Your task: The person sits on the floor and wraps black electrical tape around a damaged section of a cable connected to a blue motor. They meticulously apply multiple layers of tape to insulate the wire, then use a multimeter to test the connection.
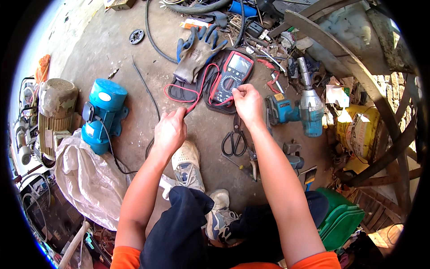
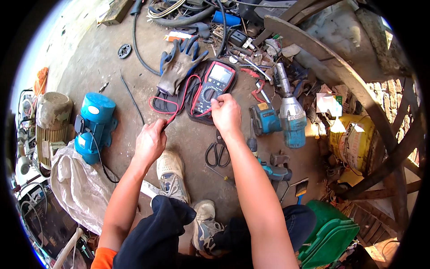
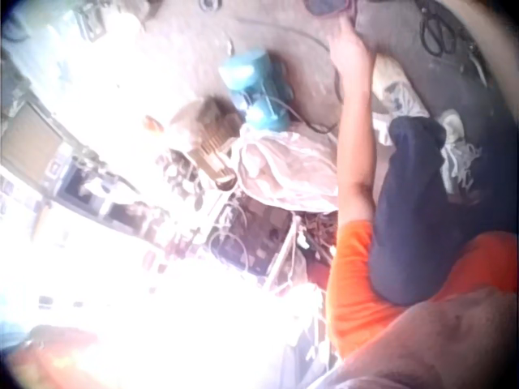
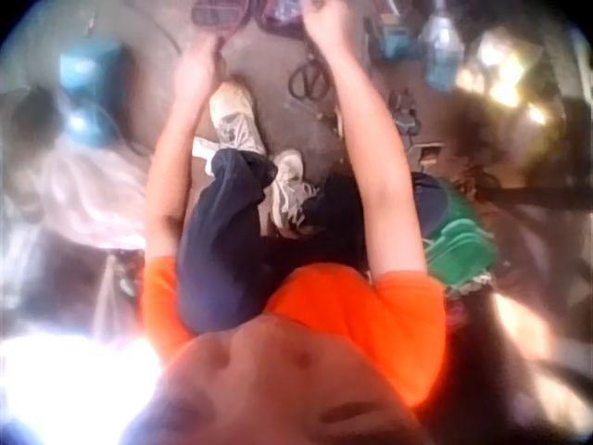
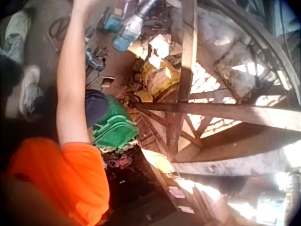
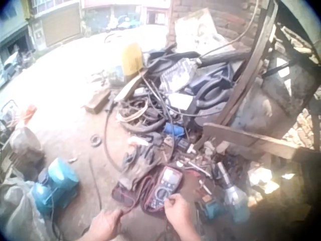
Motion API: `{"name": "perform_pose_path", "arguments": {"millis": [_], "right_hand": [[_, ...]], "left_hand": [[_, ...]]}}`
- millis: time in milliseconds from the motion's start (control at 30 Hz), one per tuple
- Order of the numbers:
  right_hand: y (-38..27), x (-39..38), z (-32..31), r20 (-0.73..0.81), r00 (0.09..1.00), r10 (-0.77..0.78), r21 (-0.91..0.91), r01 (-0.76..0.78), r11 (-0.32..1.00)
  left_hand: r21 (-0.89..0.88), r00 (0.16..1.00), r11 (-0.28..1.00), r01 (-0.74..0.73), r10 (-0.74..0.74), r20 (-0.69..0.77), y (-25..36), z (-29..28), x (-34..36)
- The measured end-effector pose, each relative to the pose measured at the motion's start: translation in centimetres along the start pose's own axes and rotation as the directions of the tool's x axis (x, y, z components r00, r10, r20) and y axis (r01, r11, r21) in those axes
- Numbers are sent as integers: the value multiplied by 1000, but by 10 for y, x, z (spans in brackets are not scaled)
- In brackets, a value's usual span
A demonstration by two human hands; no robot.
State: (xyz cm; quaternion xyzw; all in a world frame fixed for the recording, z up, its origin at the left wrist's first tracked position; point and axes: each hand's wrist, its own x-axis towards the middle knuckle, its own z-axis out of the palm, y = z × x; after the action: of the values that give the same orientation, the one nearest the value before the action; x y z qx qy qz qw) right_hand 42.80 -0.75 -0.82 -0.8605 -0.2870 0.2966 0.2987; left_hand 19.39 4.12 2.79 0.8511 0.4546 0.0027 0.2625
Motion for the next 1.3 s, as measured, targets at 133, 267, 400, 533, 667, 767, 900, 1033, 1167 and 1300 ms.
{"name": "perform_pose_path", "arguments": {"millis": [133, 267, 400, 533, 667, 767, 900, 1033, 1167, 1300], "right_hand": [[-25, 21, 15, 44, 996, 81, -340, -61, 939], [-30, 28, 26, 111, 993, -48, -466, 95, 879], [-5, 37, 23, 236, 863, -447, -497, 503, 707], [-4, 47, 8, 419, 698, -581, -459, 715, 527], [-7, 52, -3, 488, 707, -512, -510, 707, 490], [-56, 9, 1, 303, 746, -593, -218, 660, 719], [-72, -59, 13, 621, 566, -542, 119, 615, 779], [-69, -67, 19, 765, 622, -168, -64, 333, 941], [-48, -73, 13, 458, 888, -48, -102, 106, 989], [-39, -94, 10, 314, 948, 57, 262, -145, 954]], "left_hand": [[-149, 993, 983, 107, -100, 55, 4, -24, -19], [-152, 996, 985, 77, -69, 56, 1, -30, -31], [-64, 998, 996, 60, -59, 31, 2, -48, -38], [0, 1000, 1000, 6, -6, -31, 2, -60, -39], [49, 998, 997, -58, 59, -13, 6, -61, -34], [76, 990, 988, -138, 136, 29, -8, -60, -32], [-147, 985, 977, -152, 161, 52, -5, -61, -10], [-426, 934, 872, -239, 327, 144, -17, -67, 31], [-500, 992, 863, 66, -110, -60, -87, -60, 108], [-211, 682, 789, 577, -608, -407, -161, -24, 158]]}}
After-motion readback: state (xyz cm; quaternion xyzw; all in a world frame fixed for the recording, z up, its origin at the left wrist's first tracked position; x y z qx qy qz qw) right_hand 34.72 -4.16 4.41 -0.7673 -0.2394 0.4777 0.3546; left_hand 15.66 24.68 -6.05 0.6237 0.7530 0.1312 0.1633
